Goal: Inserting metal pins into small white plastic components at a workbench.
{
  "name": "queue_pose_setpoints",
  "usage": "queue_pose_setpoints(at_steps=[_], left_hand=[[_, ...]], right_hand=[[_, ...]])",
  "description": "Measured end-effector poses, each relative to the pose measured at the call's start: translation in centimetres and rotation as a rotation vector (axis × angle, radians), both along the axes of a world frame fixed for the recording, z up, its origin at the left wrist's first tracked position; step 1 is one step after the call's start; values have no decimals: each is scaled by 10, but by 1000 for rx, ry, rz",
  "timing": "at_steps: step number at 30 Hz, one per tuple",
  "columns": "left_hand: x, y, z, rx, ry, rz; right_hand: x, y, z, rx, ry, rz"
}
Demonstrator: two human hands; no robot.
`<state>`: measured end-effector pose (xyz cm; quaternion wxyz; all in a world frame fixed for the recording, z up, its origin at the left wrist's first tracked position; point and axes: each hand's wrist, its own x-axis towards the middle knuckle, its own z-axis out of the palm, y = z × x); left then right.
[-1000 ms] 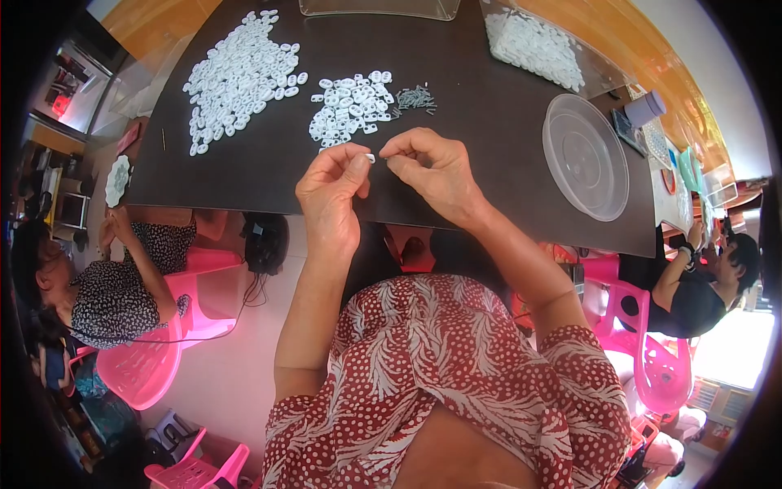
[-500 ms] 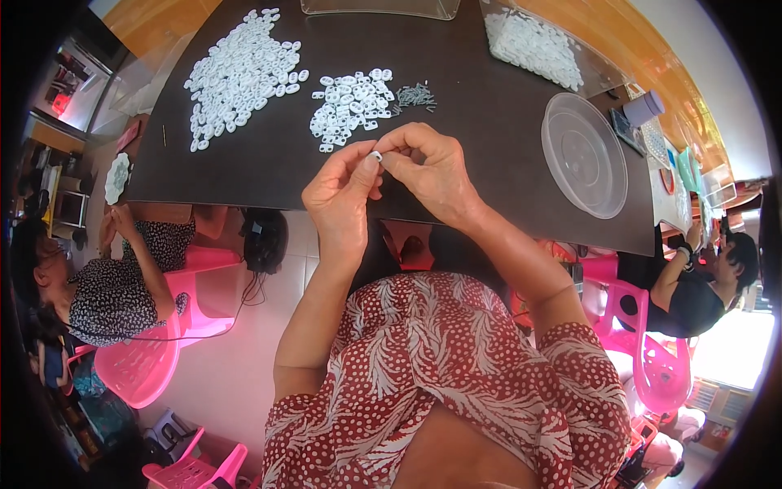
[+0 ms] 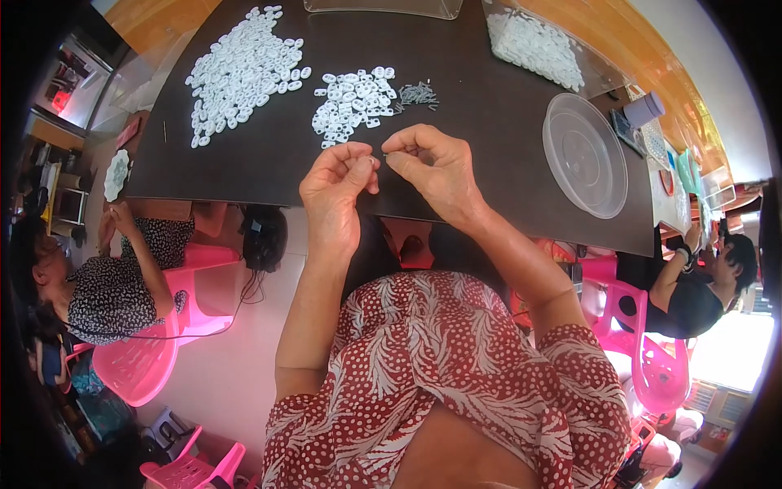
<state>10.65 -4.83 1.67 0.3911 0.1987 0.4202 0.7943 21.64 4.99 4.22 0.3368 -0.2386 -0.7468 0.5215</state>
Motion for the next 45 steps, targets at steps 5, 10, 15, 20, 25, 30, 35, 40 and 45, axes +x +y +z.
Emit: queue_pose_setpoints(at_steps=[5,10,15,20,25,30,35,40,45], left_hand=[[0,0,-1,-7,10,42],[3,-1,1,44,-70,-4],[1,-4,-2,13,75,-10],[7,-7,3,-38,164,61],[8,-8,2,-25,207,114],[11,-10,6,-48,268,132],[11,-11,5,-46,262,122],[12,-11,3,-54,295,129],[14,-14,1,-107,445,153]], right_hand=[[-1,-3,-1,40,-2,-3],[-3,-4,2,69,20,40],[-2,-2,-1,34,38,54],[0,1,-8,-168,53,112],[1,-1,-3,-158,22,113],[1,-1,-4,-156,25,103],[2,0,-7,-145,9,106],[2,-2,-5,-127,-8,105],[2,-1,-8,-128,-4,116]])
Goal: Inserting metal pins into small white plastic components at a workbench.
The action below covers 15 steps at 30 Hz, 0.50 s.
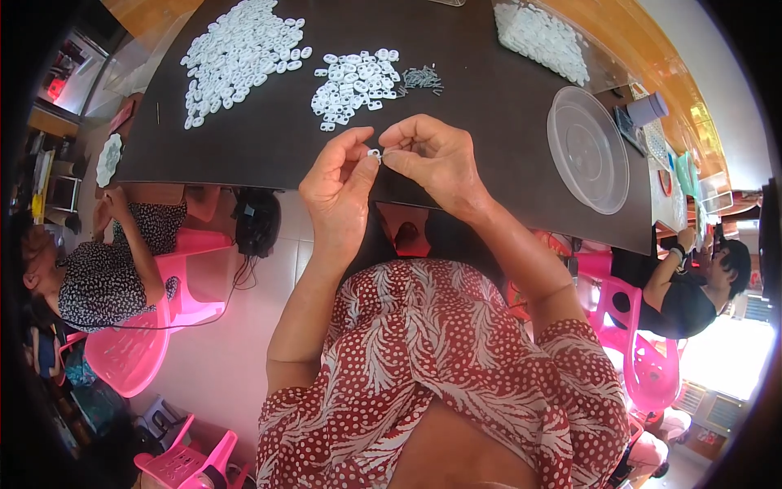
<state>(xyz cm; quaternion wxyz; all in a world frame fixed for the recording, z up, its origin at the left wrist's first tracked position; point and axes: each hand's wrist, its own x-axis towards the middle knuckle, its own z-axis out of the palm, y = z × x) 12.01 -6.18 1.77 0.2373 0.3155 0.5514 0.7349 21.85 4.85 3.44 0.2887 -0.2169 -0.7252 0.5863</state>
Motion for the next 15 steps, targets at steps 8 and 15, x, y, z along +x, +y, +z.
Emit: queue_pose_setpoints(at_steps=[8,15], left_hand=[[3,2,-5,-15,73,61],[-1,3,-9,-12,179,110]], right_hand=[[-1,-5,1,-41,-17,-17],[-4,-7,0,-60,-5,15]])
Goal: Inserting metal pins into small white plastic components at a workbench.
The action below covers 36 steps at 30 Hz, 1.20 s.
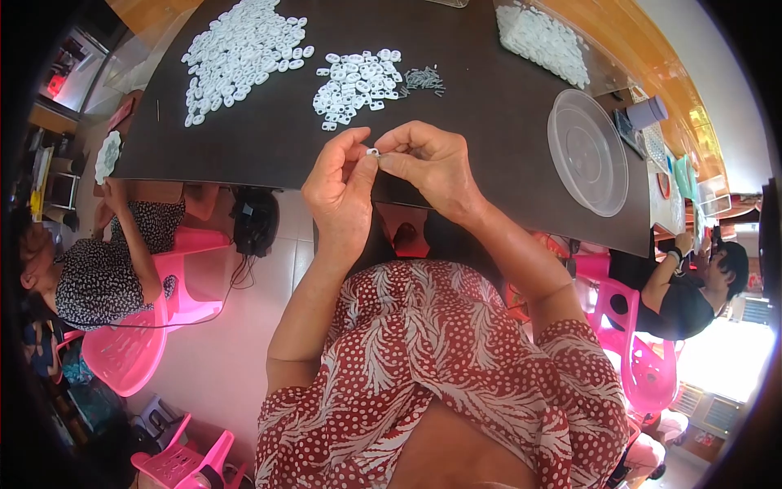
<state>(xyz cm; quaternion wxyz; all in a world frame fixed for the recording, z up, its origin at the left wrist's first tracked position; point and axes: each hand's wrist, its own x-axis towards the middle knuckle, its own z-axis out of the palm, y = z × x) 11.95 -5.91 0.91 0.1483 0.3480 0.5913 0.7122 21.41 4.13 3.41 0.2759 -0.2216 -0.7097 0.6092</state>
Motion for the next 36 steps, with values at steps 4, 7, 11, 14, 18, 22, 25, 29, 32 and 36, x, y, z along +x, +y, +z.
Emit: queue_pose_setpoints(at_steps=[4,7,11,14,18,22,25,29,32,36], left_hand=[[0,0,3,36,-108,-22],[0,-1,3,44,-166,-32],[0,-2,3,14,-149,-32],[1,-1,2,-6,-106,-13],[4,0,1,-51,-31,14],[3,2,-7,-59,-7,20],[3,7,-4,49,-212,-31],[-4,16,-14,101,-279,-60],[-5,24,-15,136,-346,-83],[-8,24,-19,155,-366,-86]], right_hand=[[0,3,-2,59,16,1],[-1,5,-2,161,-1,-1],[-3,2,1,63,1,-29],[-4,2,1,40,-3,-40],[-2,1,5,27,-8,-61],[-2,4,2,76,-51,-66],[-4,11,10,176,-89,0],[-13,53,17,340,-134,23],[-33,111,6,517,-211,-96],[-66,150,-6,746,-300,-163]])
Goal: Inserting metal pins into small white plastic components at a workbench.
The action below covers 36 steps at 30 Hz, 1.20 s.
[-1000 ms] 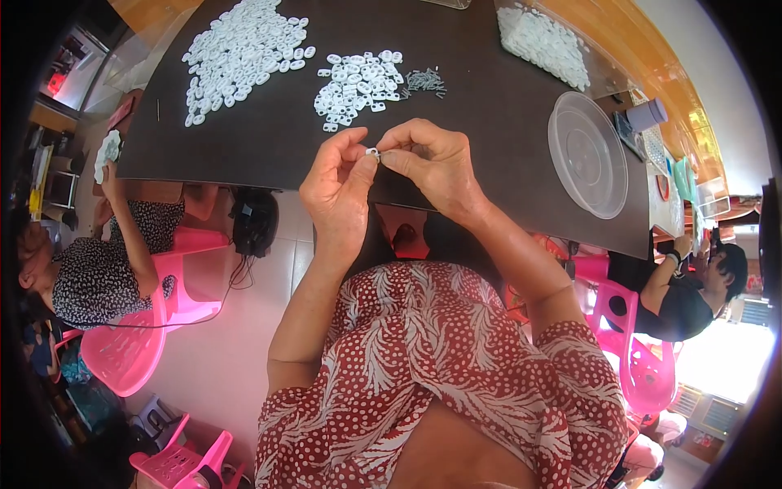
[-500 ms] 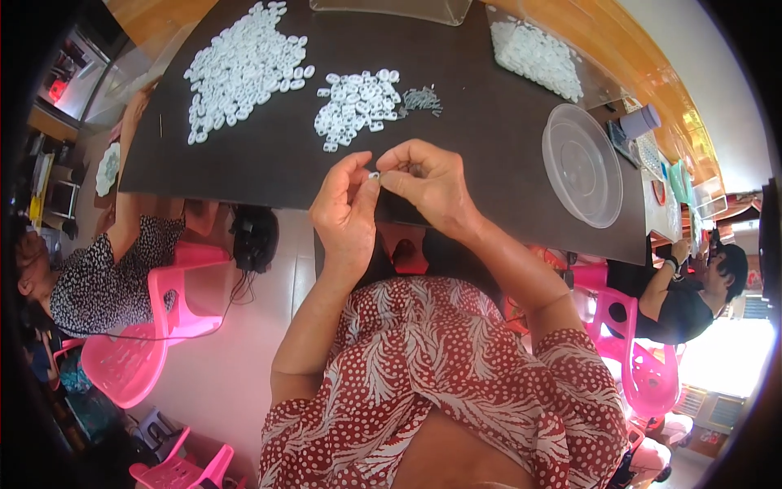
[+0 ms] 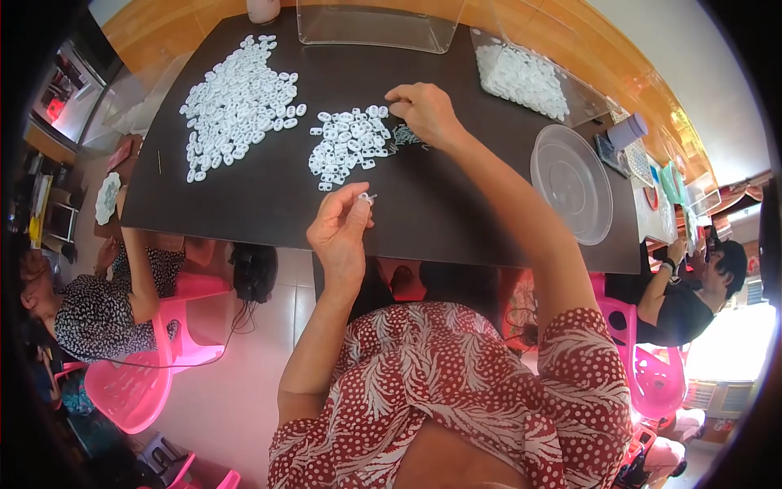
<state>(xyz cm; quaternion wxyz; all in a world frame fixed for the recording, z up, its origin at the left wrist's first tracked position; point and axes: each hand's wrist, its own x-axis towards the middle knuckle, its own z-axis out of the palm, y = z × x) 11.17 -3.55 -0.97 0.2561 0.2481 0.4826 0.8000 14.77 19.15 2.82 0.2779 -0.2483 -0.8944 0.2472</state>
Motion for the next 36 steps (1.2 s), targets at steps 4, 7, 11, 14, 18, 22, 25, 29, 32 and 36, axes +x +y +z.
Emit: queue_pose_setpoints(at_steps=[4,7,11,14,18,22,25,29,32,36], left_hand=[[0,-1,-3,11,33,-2],[1,-1,-2,19,37,-1],[1,-3,-2,13,62,-8],[1,-3,-3,49,39,-1],[1,-4,-2,27,23,-6],[0,-7,13,-2,-118,-42],[3,-5,20,-9,-129,-36],[9,-8,31,-13,-127,-34],[13,-9,34,-29,-119,-29],[21,-11,34,-63,-88,-7]], right_hand=[[-14,11,-11,196,-145,-20],[-18,10,-8,197,-204,3],[-21,12,-10,8,-180,40],[-15,7,-1,-96,-97,42],[3,-4,17,-291,-2,111],[30,-38,32,-529,33,294],[46,-64,40,-689,75,365],[63,-84,35,-860,118,382],[72,-91,31,-875,143,372],[76,-97,27,-896,180,375]])
